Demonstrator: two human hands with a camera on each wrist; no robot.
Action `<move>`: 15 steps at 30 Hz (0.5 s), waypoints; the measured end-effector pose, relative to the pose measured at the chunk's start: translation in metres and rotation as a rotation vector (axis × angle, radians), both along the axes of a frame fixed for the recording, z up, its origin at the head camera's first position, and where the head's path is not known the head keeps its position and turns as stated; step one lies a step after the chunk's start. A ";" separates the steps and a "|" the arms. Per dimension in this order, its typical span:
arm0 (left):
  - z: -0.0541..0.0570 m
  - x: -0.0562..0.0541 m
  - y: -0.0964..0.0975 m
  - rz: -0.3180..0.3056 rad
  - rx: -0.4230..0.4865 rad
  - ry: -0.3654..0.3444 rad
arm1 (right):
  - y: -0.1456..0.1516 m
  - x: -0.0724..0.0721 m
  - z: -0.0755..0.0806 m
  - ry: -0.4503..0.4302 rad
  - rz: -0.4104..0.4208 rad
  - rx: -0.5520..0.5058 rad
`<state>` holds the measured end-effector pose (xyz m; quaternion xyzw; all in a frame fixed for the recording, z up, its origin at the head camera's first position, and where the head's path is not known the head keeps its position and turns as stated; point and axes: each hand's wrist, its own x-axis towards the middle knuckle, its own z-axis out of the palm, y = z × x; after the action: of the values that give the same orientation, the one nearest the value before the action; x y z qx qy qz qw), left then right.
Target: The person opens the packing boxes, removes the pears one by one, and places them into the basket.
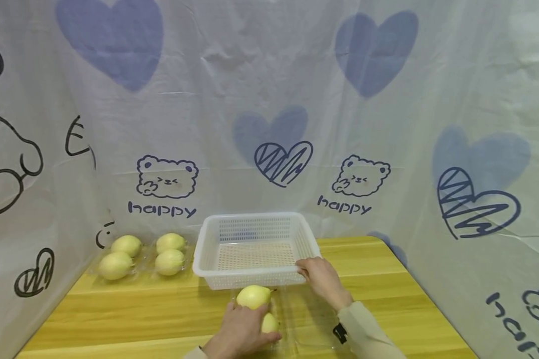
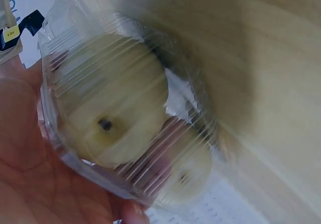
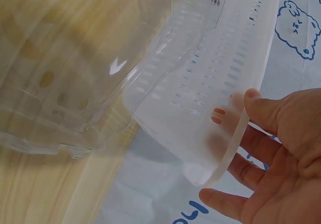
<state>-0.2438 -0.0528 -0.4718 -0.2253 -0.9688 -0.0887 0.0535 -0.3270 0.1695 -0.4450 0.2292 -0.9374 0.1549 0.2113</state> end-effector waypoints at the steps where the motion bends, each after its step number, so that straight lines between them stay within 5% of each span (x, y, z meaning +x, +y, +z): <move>1: -0.001 0.000 0.000 -0.002 0.004 0.008 | 0.000 0.000 0.000 0.000 -0.002 0.001; 15: 0.005 0.002 -0.007 -0.037 0.133 0.086 | 0.002 -0.001 0.001 -0.013 0.037 -0.008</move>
<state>-0.2421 -0.0596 -0.4665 -0.2425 -0.9532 -0.1443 0.1082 -0.3283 0.1711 -0.4445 0.2449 -0.9337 0.1640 0.2034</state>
